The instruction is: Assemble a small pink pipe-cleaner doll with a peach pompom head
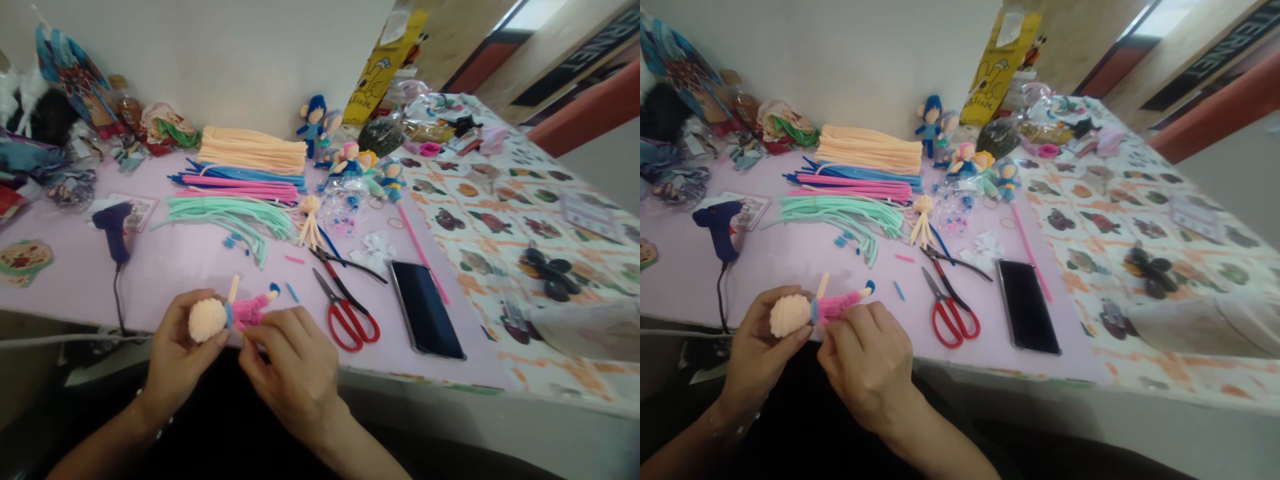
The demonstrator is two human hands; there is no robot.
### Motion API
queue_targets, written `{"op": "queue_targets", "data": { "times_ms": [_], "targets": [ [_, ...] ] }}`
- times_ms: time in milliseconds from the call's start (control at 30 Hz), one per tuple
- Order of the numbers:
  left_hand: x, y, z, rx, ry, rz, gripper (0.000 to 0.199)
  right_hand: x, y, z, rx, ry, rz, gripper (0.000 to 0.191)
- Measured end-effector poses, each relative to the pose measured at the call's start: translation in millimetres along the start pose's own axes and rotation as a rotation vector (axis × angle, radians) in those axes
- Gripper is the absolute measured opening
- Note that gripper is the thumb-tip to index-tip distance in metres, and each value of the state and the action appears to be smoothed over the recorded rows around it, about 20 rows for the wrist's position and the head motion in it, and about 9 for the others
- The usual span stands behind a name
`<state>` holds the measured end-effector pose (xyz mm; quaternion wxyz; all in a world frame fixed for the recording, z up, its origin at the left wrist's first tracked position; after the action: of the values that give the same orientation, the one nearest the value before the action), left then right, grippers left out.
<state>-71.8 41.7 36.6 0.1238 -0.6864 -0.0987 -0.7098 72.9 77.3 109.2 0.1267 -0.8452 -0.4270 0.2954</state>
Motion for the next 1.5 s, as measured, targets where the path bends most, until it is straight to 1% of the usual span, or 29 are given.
{"op": "queue_targets", "data": {
  "times_ms": [433,567,900,1033,1167,1367,1500],
  "targets": [
    [0.2,1.0,0.6,-0.047,0.019,0.048,0.039,0.0,-2.1,0.6,-0.013,-0.019,-0.041,0.019],
    [-0.3,0.6,1.1,-0.059,0.029,0.048,0.04,-0.2,-3.5,1.7,-0.039,-0.025,-0.051,0.02],
    [-4.4,0.5,-0.7,-0.004,0.054,-0.018,0.04,0.1,-5.0,1.9,-0.056,-0.011,-0.063,0.022],
    [-4.5,1.2,-0.4,-0.008,0.053,-0.029,0.042,-0.6,-5.1,2.8,-0.059,0.004,-0.064,0.023],
    [-3.0,1.9,-0.4,-0.003,0.053,-0.029,0.041,-1.4,-4.9,2.5,-0.063,0.008,-0.06,0.025],
    [-2.4,1.1,2.6,-0.017,0.057,-0.023,0.041,-2.4,-3.8,3.1,-0.081,0.005,-0.06,0.023],
    [-4.1,-0.8,1.0,0.023,0.033,0.008,0.037,-2.5,-3.2,3.4,-0.073,0.01,-0.048,0.021]
  ]
}}
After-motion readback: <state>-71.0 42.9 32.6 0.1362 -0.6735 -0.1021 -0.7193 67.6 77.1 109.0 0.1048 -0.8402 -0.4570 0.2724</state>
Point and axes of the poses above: each hand's wrist, its own y-axis away from the middle knuckle, its own z-axis out of the palm, x = y × z, the point moved 8 cm from there along -y, towards the middle knuckle, and after that the axes turned 14 degrees about -x, right-handed, at the moved point
